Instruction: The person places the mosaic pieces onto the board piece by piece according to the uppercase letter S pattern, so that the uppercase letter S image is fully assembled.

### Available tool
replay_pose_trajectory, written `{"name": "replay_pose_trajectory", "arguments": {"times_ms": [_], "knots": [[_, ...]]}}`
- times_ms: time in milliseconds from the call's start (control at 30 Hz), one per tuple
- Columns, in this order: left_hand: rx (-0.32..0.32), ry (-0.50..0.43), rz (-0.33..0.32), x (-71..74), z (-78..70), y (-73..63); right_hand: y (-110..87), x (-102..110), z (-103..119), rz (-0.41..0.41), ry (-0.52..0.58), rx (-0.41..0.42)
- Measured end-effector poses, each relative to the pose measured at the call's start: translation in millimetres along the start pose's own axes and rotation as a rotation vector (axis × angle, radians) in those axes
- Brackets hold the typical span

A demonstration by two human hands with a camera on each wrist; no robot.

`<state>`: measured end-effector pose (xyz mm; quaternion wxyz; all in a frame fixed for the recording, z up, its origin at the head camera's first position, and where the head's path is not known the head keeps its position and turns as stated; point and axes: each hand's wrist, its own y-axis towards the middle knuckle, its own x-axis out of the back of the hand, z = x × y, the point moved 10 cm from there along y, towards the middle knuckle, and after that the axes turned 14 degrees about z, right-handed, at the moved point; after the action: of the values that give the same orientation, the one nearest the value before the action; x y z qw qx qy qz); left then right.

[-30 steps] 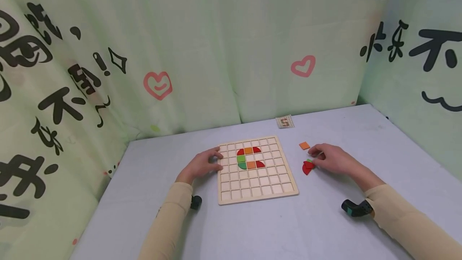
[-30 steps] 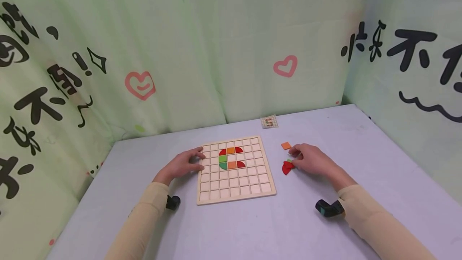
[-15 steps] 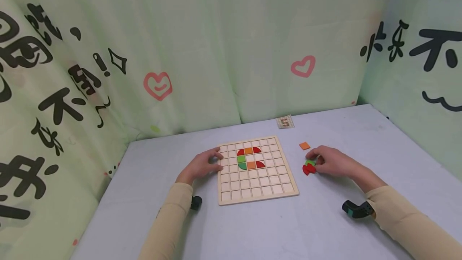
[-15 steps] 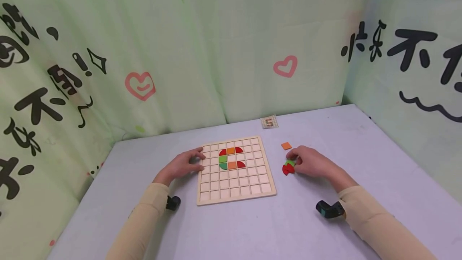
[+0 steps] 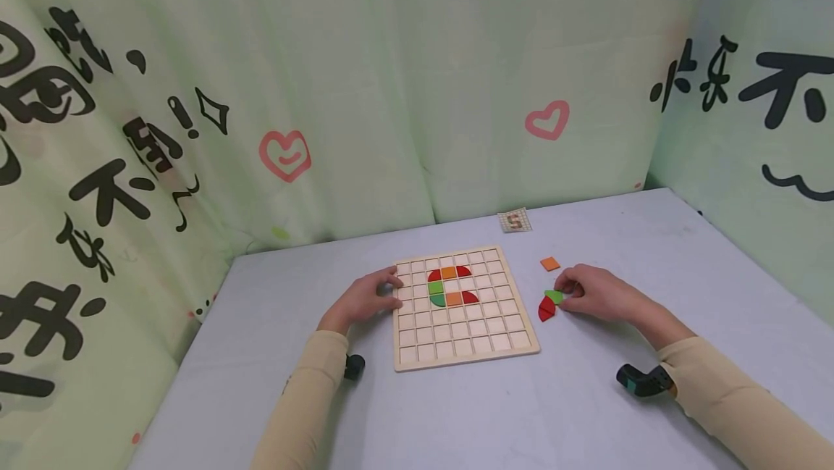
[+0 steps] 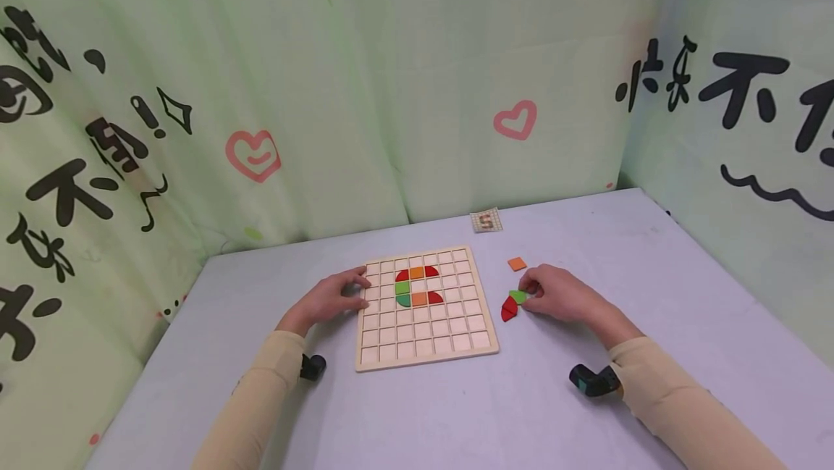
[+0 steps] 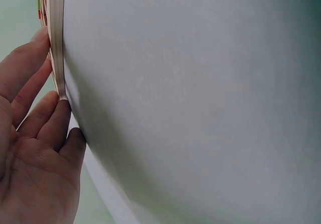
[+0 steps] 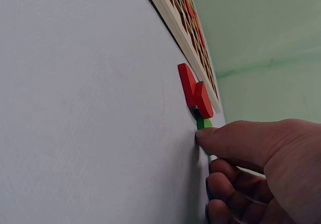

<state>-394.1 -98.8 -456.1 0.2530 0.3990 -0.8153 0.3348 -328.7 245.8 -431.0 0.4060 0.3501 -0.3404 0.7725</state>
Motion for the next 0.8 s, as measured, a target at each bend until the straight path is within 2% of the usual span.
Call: {"name": "replay_pose_trajectory", "arguments": {"times_ms": [433, 800], "knots": [[-0.004, -0.011, 0.001, -0.8, -2.0, -1.5, 0.5, 0.3, 7.8, -0.028, -0.058, 0.065], [-0.012, -0.026, 0.002, -0.2, -2.3, -2.0, 1.5, -1.2, 11.2, -0.030, -0.072, 0.076]]}}
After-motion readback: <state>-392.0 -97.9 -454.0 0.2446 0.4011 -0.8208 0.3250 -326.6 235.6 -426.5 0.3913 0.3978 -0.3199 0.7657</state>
